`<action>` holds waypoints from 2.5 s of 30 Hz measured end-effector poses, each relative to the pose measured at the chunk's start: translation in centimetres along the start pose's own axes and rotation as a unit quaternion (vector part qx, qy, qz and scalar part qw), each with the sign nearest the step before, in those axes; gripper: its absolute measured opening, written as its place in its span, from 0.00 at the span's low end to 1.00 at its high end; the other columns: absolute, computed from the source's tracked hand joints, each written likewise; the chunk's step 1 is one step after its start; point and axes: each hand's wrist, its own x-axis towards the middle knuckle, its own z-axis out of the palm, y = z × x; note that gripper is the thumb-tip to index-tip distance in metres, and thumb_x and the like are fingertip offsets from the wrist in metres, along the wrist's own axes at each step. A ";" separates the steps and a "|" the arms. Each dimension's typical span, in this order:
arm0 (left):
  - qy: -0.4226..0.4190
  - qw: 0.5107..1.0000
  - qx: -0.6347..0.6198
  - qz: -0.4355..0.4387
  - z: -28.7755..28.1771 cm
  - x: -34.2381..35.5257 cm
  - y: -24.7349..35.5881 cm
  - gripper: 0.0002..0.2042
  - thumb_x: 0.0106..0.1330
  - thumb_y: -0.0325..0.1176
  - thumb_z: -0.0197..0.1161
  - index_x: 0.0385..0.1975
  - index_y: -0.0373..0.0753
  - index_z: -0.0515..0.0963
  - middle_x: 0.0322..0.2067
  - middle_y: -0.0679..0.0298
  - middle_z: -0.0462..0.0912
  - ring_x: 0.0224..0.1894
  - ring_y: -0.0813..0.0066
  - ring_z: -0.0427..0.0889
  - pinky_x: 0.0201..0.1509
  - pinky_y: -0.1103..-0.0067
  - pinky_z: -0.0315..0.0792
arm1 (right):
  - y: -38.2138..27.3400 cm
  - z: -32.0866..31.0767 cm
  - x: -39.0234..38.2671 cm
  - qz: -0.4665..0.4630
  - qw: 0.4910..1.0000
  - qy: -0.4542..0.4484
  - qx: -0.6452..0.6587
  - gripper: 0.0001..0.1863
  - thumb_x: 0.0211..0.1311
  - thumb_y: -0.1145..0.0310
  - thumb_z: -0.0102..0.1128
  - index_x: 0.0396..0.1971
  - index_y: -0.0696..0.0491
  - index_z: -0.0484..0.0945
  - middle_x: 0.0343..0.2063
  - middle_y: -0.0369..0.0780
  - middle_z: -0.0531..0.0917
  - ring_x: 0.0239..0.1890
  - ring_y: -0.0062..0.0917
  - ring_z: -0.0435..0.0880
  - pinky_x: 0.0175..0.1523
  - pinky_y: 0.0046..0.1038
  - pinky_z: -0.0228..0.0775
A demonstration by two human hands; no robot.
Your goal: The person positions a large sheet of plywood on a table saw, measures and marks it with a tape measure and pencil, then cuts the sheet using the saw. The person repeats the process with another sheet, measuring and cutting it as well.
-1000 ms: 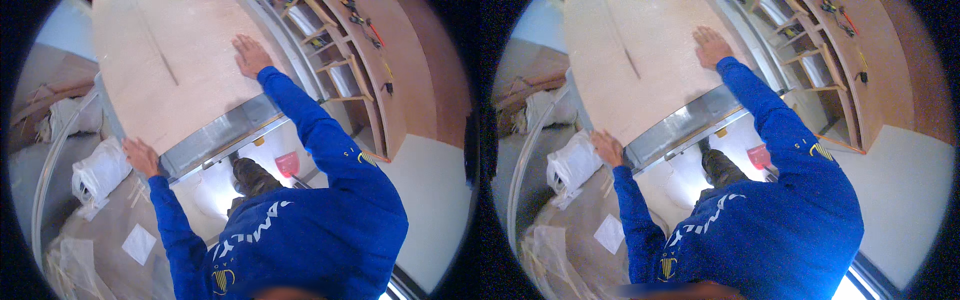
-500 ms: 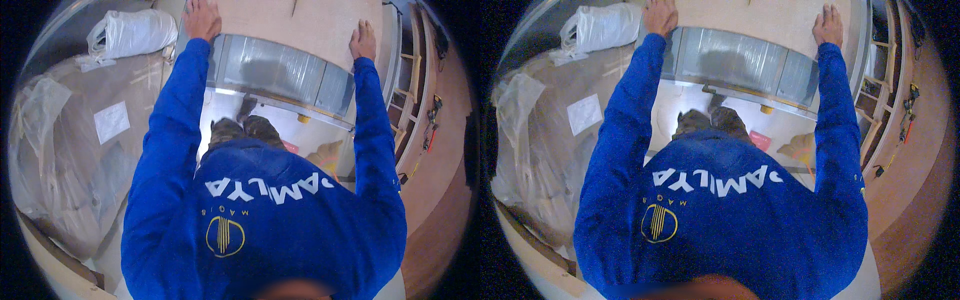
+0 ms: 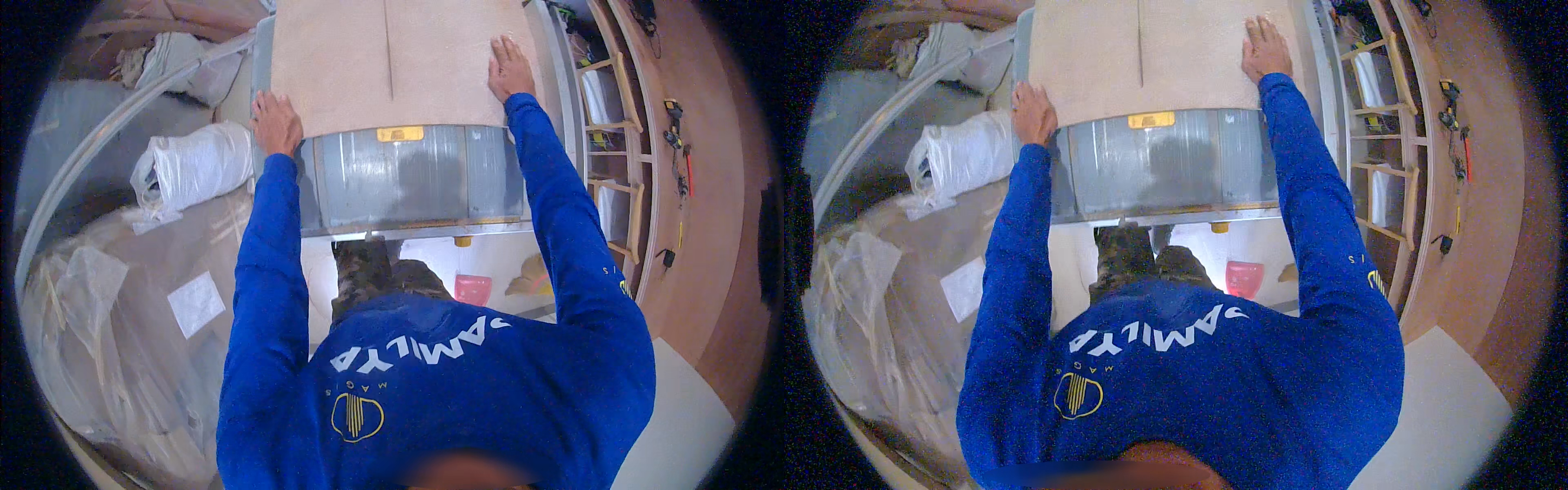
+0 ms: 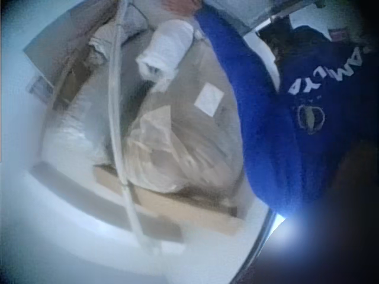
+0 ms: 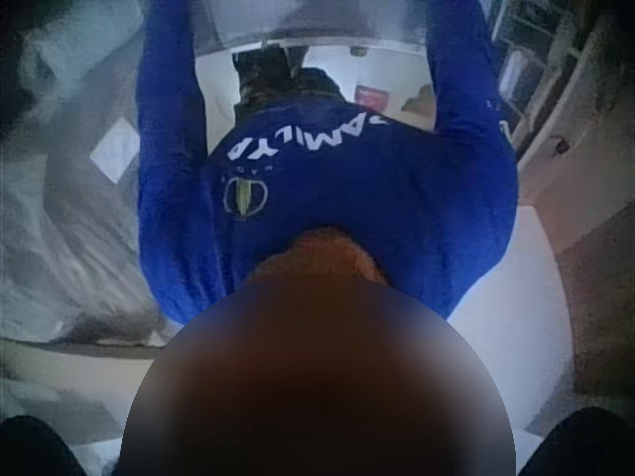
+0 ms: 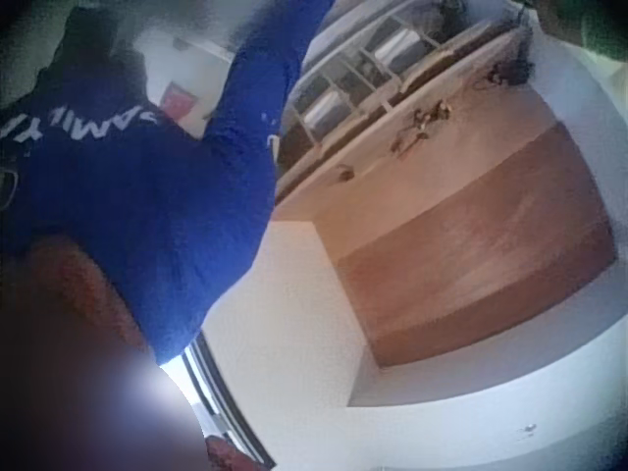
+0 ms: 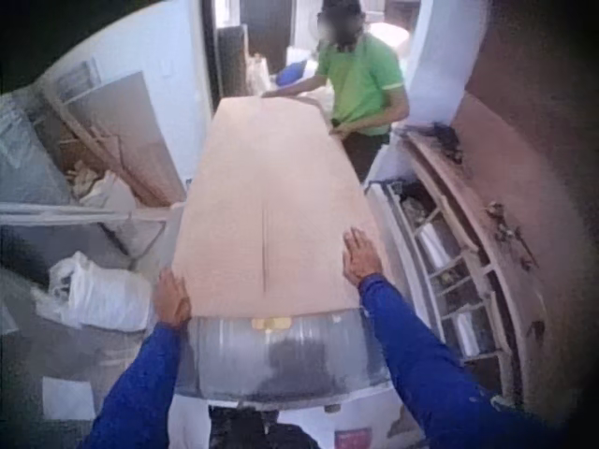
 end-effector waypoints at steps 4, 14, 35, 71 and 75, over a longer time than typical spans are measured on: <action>-0.016 1.000 0.023 -0.004 -0.2 0.8 0.4 0.30 0.79 0.50 0.39 0.70 0.33 0.65 0.74 0.51 0.61 0.77 0.49 0.56 0.76 0.51 0.52 | -0.3 0.0 0.9 0.013 1.000 -0.003 0.016 0.29 0.73 0.57 0.46 0.72 0.47 0.65 0.74 0.44 0.62 0.76 0.40 0.59 0.78 0.43 0.51; -0.025 0.999 0.028 -0.009 -0.6 2.2 1.3 0.29 0.79 0.49 0.40 0.69 0.33 0.66 0.74 0.51 0.61 0.76 0.49 0.57 0.75 0.51 0.52 | -0.2 0.4 2.3 0.007 1.000 0.014 0.011 0.28 0.73 0.59 0.46 0.71 0.46 0.65 0.73 0.46 0.63 0.75 0.41 0.61 0.77 0.42 0.52; -0.018 0.999 0.030 -0.003 -0.1 3.8 1.7 0.30 0.79 0.50 0.39 0.69 0.33 0.66 0.74 0.51 0.62 0.76 0.48 0.57 0.75 0.52 0.52 | 0.0 1.2 4.0 -0.003 0.999 0.038 -0.004 0.27 0.73 0.59 0.48 0.70 0.46 0.67 0.72 0.46 0.65 0.74 0.42 0.63 0.76 0.41 0.54; -0.035 0.998 0.051 -0.007 0.0 5.3 2.2 0.29 0.79 0.50 0.40 0.71 0.34 0.63 0.74 0.53 0.62 0.76 0.49 0.57 0.75 0.51 0.52 | 0.0 0.8 4.5 0.017 1.000 0.017 0.000 0.28 0.72 0.58 0.48 0.71 0.45 0.66 0.73 0.45 0.64 0.75 0.41 0.62 0.78 0.41 0.53; -0.021 0.999 0.025 -0.008 -0.3 5.0 2.4 0.30 0.79 0.50 0.40 0.71 0.34 0.63 0.74 0.52 0.61 0.77 0.49 0.56 0.75 0.50 0.52 | -0.1 0.6 4.5 0.019 0.999 0.029 -0.006 0.28 0.72 0.58 0.48 0.71 0.46 0.66 0.73 0.45 0.65 0.74 0.40 0.62 0.78 0.41 0.53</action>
